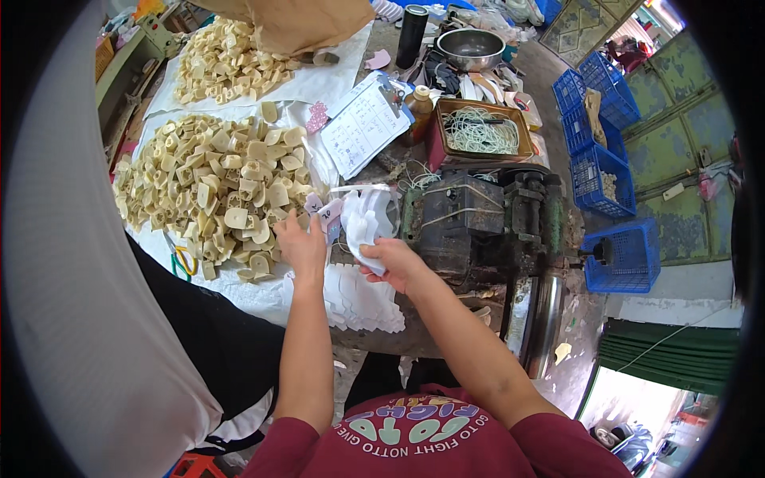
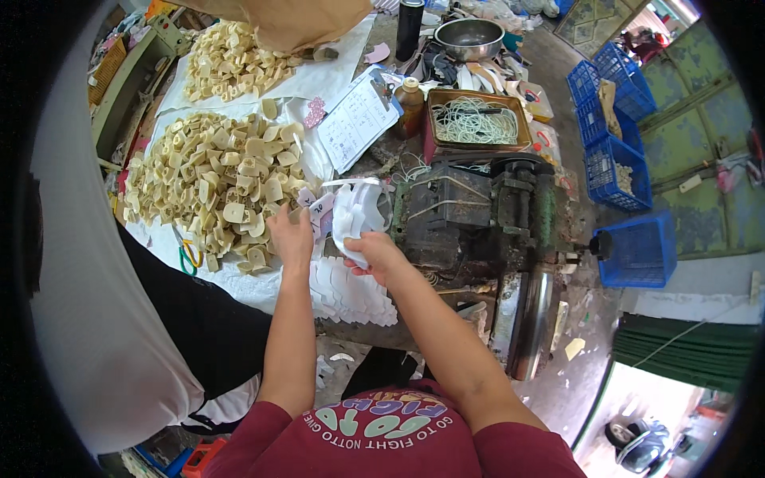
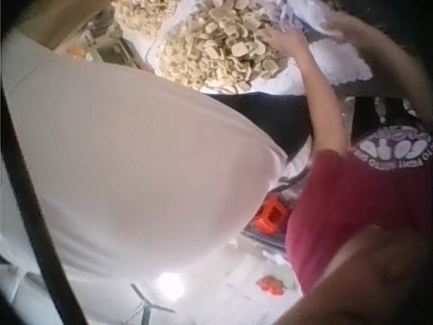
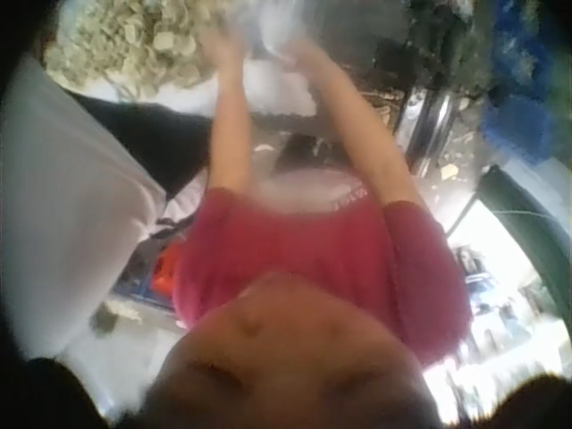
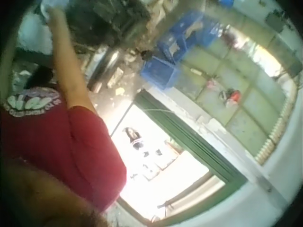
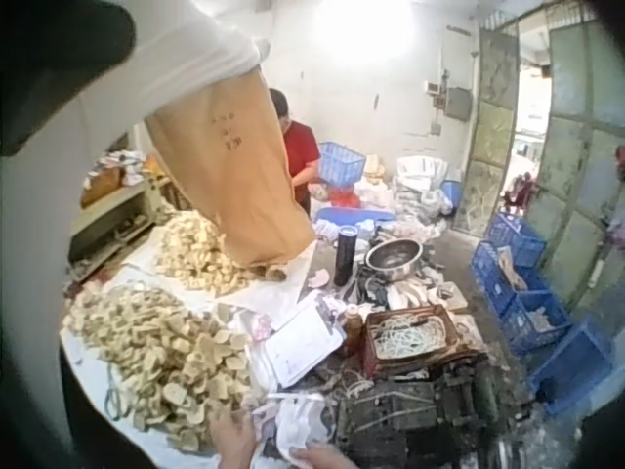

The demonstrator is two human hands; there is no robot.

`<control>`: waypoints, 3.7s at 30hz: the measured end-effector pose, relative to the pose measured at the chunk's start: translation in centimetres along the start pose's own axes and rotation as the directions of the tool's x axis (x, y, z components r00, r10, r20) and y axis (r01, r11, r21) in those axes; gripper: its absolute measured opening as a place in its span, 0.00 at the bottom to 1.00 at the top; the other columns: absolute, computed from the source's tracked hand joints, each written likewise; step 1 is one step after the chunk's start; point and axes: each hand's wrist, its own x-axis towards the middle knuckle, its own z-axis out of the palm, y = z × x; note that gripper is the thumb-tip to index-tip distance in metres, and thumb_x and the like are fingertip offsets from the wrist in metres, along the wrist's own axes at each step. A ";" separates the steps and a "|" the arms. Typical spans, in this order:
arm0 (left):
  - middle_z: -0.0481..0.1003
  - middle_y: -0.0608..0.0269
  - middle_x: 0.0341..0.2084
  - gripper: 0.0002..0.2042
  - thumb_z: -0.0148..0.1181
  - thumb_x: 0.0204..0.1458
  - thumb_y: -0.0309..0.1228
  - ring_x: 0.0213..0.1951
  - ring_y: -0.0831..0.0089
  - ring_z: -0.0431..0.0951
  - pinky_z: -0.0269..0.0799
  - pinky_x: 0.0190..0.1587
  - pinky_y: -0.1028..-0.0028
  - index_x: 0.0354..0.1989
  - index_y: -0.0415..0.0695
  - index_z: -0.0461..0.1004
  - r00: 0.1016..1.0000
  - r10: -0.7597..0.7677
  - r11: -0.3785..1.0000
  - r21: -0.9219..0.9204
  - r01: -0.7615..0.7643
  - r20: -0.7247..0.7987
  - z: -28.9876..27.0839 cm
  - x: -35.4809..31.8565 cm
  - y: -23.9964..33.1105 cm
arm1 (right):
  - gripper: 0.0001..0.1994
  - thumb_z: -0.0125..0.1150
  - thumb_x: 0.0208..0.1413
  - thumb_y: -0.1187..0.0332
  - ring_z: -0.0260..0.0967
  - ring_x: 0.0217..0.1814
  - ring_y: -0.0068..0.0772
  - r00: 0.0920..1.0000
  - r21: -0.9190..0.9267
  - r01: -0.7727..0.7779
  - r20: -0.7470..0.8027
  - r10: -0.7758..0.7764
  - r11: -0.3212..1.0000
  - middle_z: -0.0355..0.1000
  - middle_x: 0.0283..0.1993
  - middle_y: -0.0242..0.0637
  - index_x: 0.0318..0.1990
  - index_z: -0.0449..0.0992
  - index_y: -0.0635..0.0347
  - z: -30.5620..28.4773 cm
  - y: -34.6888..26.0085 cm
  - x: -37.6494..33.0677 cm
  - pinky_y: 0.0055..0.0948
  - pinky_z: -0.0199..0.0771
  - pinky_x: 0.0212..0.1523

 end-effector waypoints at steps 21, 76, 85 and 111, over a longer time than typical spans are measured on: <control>0.67 0.55 0.56 0.26 0.49 0.58 0.25 0.56 0.69 0.69 0.63 0.58 0.72 0.66 0.37 0.52 0.728 0.456 0.303 -0.858 0.414 0.512 -20.8 -15.3 17.6 | 0.06 0.61 0.55 0.72 0.70 0.28 0.16 0.636 -0.373 0.722 0.025 -0.772 0.582 0.75 0.28 0.31 0.35 0.78 0.67 -1.9 -3.1 -27.4 0.19 0.71 0.28; 0.74 0.48 0.39 0.21 0.44 0.63 0.44 0.38 0.55 0.77 0.73 0.46 0.54 0.55 0.41 0.63 0.612 0.480 -0.267 -0.560 0.784 0.628 -21.6 -19.9 20.3 | 0.10 0.63 0.47 0.66 0.69 0.22 0.32 0.619 0.133 0.739 0.254 -0.743 0.661 0.73 0.27 0.46 0.25 0.73 0.65 -22.5 10.7 -40.8 0.29 0.68 0.23; 0.74 0.48 0.38 0.25 0.58 0.52 0.32 0.37 0.55 0.78 0.75 0.43 0.57 0.58 0.43 0.59 0.405 0.704 -0.024 -0.550 0.835 0.584 -21.4 -19.3 22.0 | 0.21 0.61 0.49 0.57 0.74 0.38 0.53 0.642 -0.771 -0.285 -0.595 -0.483 0.570 0.75 0.39 0.53 0.44 0.77 0.66 -25.0 16.5 -46.1 0.41 0.71 0.43; 0.71 0.49 0.49 0.23 0.47 0.62 0.36 0.51 0.60 0.73 0.68 0.56 0.62 0.63 0.39 0.56 0.507 0.594 -0.219 -0.480 0.849 0.625 -24.2 -20.7 20.0 | 0.16 0.59 0.41 0.79 0.71 0.49 0.41 0.015 -0.575 0.517 0.747 -0.665 -0.634 0.73 0.45 0.37 0.41 0.77 0.56 -8.8 0.8 -36.3 0.38 0.71 0.48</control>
